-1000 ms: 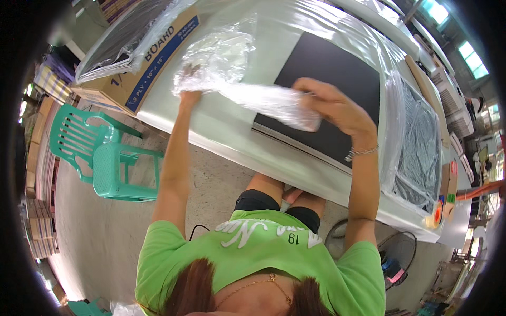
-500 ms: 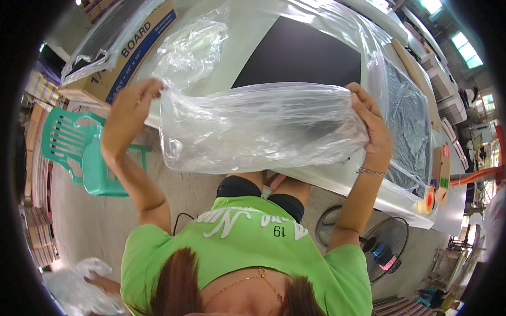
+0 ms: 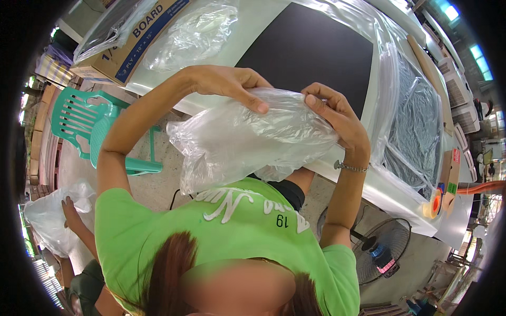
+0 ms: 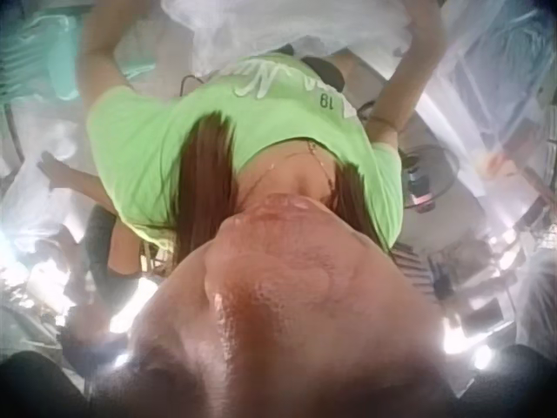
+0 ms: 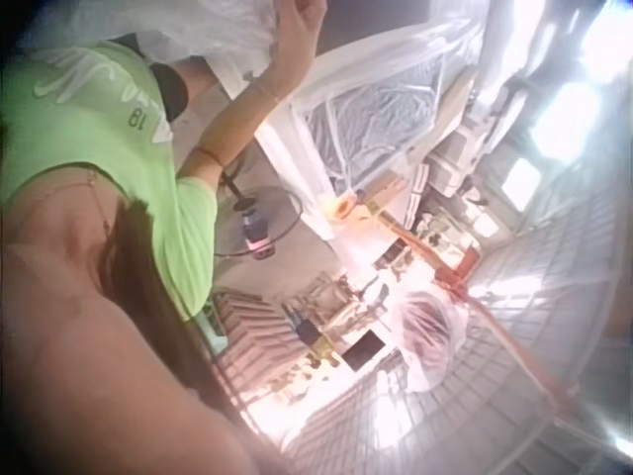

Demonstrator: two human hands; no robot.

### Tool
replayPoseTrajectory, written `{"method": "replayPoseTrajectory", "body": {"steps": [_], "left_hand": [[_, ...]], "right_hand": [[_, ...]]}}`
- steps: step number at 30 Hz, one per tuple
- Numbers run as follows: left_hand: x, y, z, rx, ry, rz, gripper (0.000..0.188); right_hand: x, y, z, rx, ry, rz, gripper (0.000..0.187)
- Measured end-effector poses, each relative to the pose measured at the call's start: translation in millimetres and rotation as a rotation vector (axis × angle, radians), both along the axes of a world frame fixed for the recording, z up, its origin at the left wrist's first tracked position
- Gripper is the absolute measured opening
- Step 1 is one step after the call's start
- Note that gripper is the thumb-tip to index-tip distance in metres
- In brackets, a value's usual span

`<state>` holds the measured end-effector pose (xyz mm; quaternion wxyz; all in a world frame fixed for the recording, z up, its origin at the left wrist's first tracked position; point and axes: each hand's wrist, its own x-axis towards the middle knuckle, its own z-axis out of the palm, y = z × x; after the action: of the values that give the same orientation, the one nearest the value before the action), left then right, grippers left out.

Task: The person packages foam boards by sliding them into individual plastic sleeves, then placing them onto a stack on the work table.

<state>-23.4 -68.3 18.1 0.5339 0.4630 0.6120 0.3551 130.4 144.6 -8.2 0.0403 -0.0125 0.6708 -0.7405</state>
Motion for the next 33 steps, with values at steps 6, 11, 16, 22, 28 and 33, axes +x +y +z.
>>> {"method": "replayPoseTrajectory", "body": {"steps": [6,11,16,22,28,33], "left_hand": [[-30,-30,17,-0.152,0.175,0.084,0.051],[-65,-69,8,-0.229,0.308,0.169,0.044],[-84,-85,11,-0.167,0.326,0.282,0.05],[-89,-83,1,-0.018,0.162,0.492,0.063],[-60,-34,7,0.244,0.123,0.594,0.07],[-28,22,28,0.263,0.141,0.427,0.06]], "right_hand": [[32,32,-15,0.354,0.003,-0.269,0.018],[68,56,-38,0.386,-0.138,-0.384,0.014],[100,71,-72,0.21,-0.189,-0.492,0.012],[117,63,-81,0.172,-0.269,-0.55,0.012],[75,51,-51,0.445,-0.065,-0.188,0.028],[-13,-12,-22,0.331,0.298,-0.37,0.045]]}}
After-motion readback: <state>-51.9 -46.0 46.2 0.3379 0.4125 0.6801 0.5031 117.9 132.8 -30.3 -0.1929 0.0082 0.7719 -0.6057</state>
